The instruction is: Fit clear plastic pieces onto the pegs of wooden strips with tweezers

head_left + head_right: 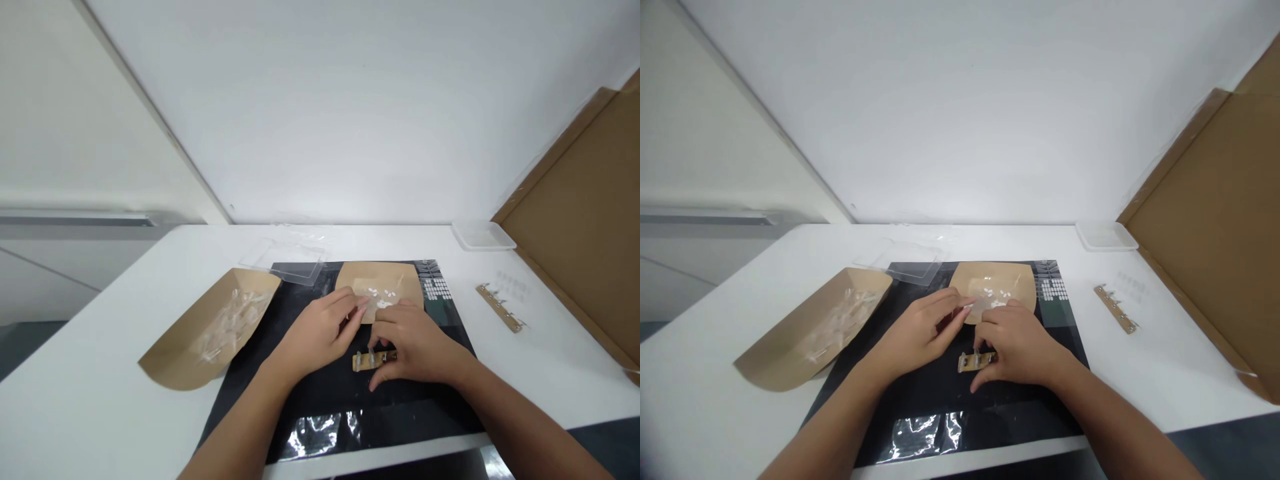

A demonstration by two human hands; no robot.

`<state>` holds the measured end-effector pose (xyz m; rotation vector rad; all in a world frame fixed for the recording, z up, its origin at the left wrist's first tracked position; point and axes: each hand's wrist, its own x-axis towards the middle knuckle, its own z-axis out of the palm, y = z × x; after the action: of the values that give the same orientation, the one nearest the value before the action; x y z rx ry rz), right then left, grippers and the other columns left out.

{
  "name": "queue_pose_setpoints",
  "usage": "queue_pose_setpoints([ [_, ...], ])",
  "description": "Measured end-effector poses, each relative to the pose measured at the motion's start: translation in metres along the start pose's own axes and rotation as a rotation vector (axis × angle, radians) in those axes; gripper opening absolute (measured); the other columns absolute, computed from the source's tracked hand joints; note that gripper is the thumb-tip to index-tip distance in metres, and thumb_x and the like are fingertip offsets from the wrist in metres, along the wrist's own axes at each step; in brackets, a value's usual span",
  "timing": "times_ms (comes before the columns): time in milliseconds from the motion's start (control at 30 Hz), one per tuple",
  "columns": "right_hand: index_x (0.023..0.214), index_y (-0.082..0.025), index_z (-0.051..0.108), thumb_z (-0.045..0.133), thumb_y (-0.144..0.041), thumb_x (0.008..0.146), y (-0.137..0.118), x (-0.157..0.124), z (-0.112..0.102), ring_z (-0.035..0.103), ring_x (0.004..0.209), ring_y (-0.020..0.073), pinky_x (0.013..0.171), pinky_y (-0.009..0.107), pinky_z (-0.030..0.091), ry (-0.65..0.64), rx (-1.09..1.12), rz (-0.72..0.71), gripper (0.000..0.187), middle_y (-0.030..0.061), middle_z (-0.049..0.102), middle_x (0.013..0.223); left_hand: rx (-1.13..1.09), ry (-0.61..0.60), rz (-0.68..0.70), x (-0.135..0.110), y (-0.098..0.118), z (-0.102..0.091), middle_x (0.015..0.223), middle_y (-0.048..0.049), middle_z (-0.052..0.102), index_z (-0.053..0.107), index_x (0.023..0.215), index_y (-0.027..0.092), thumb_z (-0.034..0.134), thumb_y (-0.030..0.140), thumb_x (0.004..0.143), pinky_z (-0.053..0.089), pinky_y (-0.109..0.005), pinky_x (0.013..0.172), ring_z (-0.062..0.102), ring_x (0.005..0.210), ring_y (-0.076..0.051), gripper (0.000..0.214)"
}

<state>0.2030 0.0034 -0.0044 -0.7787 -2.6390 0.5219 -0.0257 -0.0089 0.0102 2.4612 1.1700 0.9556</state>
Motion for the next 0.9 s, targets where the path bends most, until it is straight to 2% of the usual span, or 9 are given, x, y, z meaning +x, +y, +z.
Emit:
queue_pose_setpoints([
  [100, 0.091, -0.021, 0.07, 0.092, -0.064, 0.071, 0.001, -0.001, -0.004, 0.067, 0.087, 0.02, 0.08, 0.033, 0.037, 0.021, 0.012, -0.032, 0.052, 0.0008, 0.073, 0.092, 0.01, 0.01, 0.004, 0.0, 0.0, 0.0, 0.087, -0.0052, 0.066, 0.071, 0.104, 0.015, 0.049, 0.021, 0.105, 0.055, -0.031, 0.067, 0.064, 0.075, -0.017, 0.022],
  [200, 0.096, -0.022, 0.071, 0.091, -0.061, 0.075, 0.002, -0.003, -0.008, 0.067, 0.091, 0.0207, 0.083, 0.034, 0.039, 0.025, 0.04, -0.065, 0.049, 0.0024, 0.074, 0.099, 0.008, 0.03, 0.015, -0.001, -0.001, 0.001, 0.088, -0.0054, 0.066, 0.07, 0.11, 0.014, 0.049, 0.021, 0.105, 0.055, -0.03, 0.067, 0.064, 0.075, -0.016, 0.022],
  [367, 0.097, -0.023, 0.073, 0.088, -0.049, 0.085, 0.001, -0.005, -0.011, 0.068, 0.095, 0.0186, 0.087, 0.034, 0.043, 0.004, 0.098, -0.14, 0.032, 0.0004, 0.075, 0.1, 0.008, 0.07, 0.039, -0.001, -0.003, 0.002, 0.09, -0.0054, 0.066, 0.069, 0.117, 0.014, 0.05, 0.019, 0.105, 0.055, -0.03, 0.066, 0.063, 0.074, -0.015, 0.023],
  [567, 0.095, -0.022, 0.074, 0.072, -0.033, 0.101, -0.004, -0.005, -0.012, 0.069, 0.095, 0.0156, 0.089, 0.034, 0.045, -0.066, 0.026, -0.195, 0.013, -0.001, 0.077, 0.098, -0.009, 0.113, 0.032, -0.002, -0.002, 0.002, 0.088, -0.0046, 0.064, 0.068, 0.124, 0.015, 0.053, 0.02, 0.104, 0.055, -0.03, 0.067, 0.063, 0.076, -0.016, 0.025],
  [733, 0.089, -0.021, 0.073, 0.07, -0.027, 0.101, -0.006, -0.006, -0.01, 0.066, 0.089, 0.016, 0.083, 0.034, 0.043, -0.052, -0.106, -0.224, 0.013, -0.0014, 0.075, 0.091, -0.003, 0.109, 0.034, -0.001, -0.002, 0.002, 0.088, -0.0045, 0.064, 0.068, 0.123, 0.016, 0.054, 0.021, 0.104, 0.056, -0.031, 0.07, 0.063, 0.077, -0.017, 0.024],
  [900, 0.083, -0.02, 0.07, 0.064, -0.028, 0.105, -0.011, -0.007, -0.009, 0.063, 0.086, 0.0176, 0.078, 0.036, 0.04, -0.052, -0.223, -0.258, 0.023, -0.001, 0.074, 0.084, -0.003, 0.106, 0.031, -0.002, -0.002, 0.002, 0.089, -0.005, 0.064, 0.066, 0.126, 0.015, 0.056, 0.021, 0.104, 0.055, -0.031, 0.069, 0.063, 0.078, -0.017, 0.025],
])
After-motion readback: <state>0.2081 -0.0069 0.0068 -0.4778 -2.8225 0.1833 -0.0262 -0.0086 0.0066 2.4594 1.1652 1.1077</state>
